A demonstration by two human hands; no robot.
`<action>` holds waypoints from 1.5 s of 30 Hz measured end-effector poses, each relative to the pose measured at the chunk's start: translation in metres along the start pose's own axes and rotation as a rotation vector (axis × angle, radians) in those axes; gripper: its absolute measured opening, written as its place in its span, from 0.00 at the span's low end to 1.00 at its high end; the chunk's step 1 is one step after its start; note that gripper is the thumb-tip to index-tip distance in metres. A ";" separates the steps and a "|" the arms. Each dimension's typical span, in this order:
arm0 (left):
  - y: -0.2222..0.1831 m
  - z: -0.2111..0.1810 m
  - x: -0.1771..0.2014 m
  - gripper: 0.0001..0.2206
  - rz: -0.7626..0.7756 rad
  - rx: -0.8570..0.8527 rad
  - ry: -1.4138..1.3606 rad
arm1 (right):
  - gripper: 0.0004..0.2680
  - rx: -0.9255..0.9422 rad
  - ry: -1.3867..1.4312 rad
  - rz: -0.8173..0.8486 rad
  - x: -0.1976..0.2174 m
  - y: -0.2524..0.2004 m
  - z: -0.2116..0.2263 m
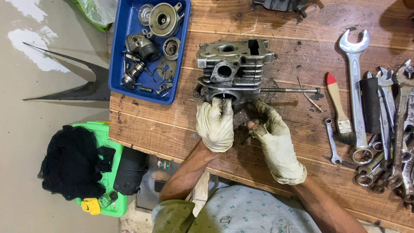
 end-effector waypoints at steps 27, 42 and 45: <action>-0.012 0.008 0.005 0.05 0.082 0.108 0.044 | 0.21 0.489 -1.021 -0.398 0.173 -0.089 0.048; -0.020 0.016 0.005 0.07 0.081 0.118 0.051 | 0.15 0.331 -1.308 -0.524 0.197 -0.053 0.075; -0.016 0.012 0.004 0.06 0.057 0.126 0.071 | 0.16 0.346 -1.709 -0.620 0.198 -0.038 0.060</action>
Point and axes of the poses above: each hand's wrist, its own y-axis towards the middle knuckle, its own x-axis out of the back of the hand, z = x × y, the point moved 2 cm from there along y, towards the middle knuckle, and after that the axes turned 1 degree about -x, right-handed, at the moved point
